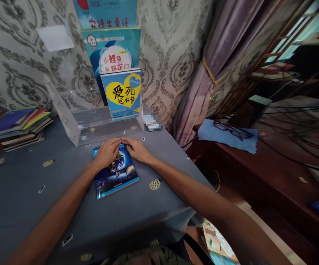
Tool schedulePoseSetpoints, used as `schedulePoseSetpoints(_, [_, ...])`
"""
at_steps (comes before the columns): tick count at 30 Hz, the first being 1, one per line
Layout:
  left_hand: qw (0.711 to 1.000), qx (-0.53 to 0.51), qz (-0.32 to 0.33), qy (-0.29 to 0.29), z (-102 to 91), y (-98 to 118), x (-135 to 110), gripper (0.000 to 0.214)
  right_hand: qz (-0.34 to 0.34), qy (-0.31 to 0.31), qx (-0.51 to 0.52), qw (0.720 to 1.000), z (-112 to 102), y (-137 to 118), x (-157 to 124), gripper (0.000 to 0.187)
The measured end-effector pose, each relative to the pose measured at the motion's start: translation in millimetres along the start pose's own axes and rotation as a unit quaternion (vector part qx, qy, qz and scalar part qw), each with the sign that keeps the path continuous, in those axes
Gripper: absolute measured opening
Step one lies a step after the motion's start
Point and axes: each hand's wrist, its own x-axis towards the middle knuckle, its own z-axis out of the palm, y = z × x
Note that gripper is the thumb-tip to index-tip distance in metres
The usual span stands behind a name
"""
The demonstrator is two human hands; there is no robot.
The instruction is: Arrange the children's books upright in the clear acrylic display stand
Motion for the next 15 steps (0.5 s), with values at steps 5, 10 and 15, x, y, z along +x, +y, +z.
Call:
schedulePoseSetpoints(5, [1.000, -0.016, 0.023, 0.003, 1.6, -3, -1, 0.035, -0.022, 0.005, 0.014, 1.000, -3, -2, -18, 0.054])
schedulePoseSetpoints(10, [0.998, -0.039, 0.047, 0.016, 2.8, -5, -2, 0.034, -0.049, 0.016, -0.010, 0.999, -6, -4, -32, 0.048])
schedulePoseSetpoints(15, [0.993, -0.066, 0.093, -0.003, -0.7, -2, -4, 0.037, -0.063, 0.016, -0.039, 0.997, -6, -9, -39, 0.048])
